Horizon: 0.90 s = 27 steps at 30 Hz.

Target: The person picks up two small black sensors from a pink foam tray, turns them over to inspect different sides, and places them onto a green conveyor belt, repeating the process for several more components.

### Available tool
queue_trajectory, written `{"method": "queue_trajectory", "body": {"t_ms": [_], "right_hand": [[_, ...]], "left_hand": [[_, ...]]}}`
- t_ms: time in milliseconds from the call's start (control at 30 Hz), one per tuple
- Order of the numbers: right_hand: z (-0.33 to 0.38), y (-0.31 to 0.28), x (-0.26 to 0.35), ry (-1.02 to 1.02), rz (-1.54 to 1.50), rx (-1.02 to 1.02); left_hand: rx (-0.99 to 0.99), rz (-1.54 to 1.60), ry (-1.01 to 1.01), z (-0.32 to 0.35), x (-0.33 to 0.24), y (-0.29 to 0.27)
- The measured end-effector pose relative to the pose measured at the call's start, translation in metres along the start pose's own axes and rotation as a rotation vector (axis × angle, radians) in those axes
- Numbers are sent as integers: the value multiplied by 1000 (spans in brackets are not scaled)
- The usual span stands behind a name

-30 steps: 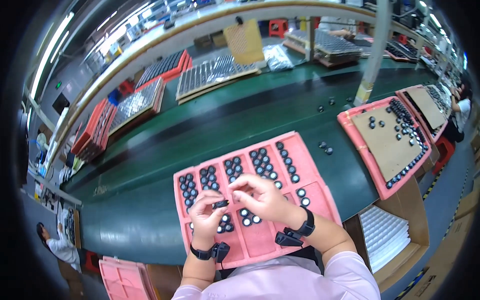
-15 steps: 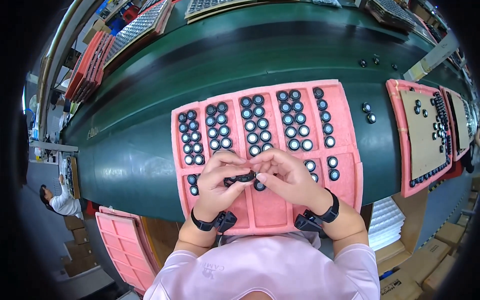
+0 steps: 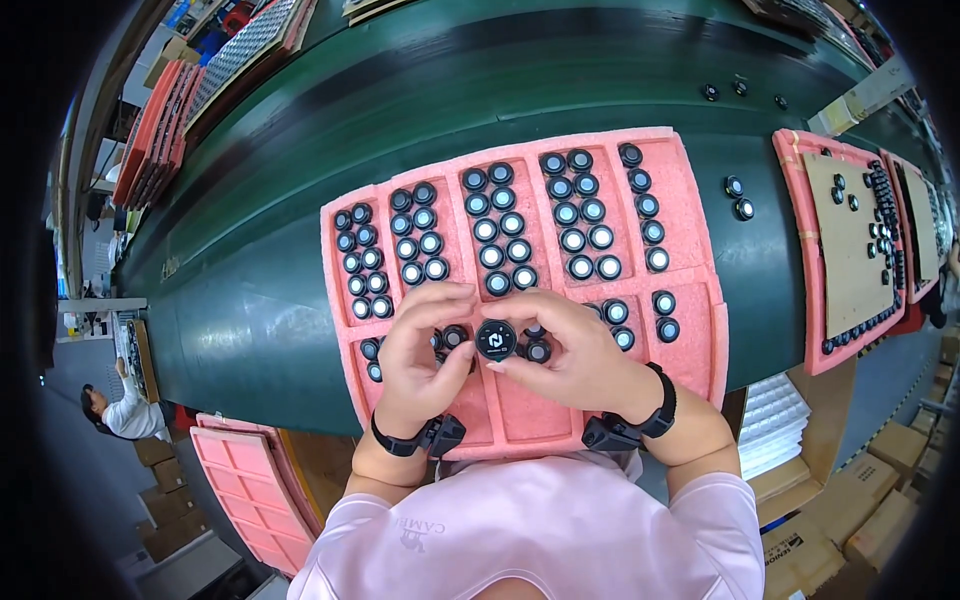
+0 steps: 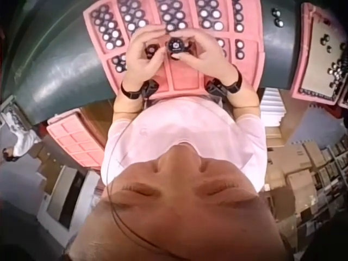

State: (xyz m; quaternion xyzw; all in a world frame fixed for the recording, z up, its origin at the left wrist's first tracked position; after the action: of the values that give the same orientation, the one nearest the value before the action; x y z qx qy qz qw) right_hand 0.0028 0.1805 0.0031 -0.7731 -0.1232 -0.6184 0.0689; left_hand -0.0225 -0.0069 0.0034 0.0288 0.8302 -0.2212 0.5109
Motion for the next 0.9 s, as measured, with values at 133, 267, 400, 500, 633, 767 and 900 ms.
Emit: {"method": "queue_trajectory", "body": {"t_ms": [133,267,400,500,633,767,900], "right_hand": [[0,-1,2,2,40,17],[1,0,2,-26,73,31],[-1,1,2,-152,192,41],[-4,3,5,-285,284,64],[-4,5,6,-293,230,-2],[-3,2,1,-236,227,27],[-3,0,-1,-250,194,53]], "left_hand": [[-29,128,-55,2,5,-1],[57,122,-30,0,1,-1],[85,98,-3,-3,-1,3],[72,109,-5,1,1,4],[65,80,34,2,0,2],[61,70,56,2,-2,2],[53,79,40,3,-2,2]]}}
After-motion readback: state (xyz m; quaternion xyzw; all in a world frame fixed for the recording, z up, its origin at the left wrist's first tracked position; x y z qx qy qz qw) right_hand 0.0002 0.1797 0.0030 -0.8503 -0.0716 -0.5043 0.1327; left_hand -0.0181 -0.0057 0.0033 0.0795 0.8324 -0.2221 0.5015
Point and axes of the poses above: each hand's wrist, its own z-axis away from the middle knuckle, its own y-axis out of the palm, x = y × z, the point moved 2 cm from there along -z, towards the middle knuckle, and after that the axes turned 7 degrees about -z, right-handed, at the moved point
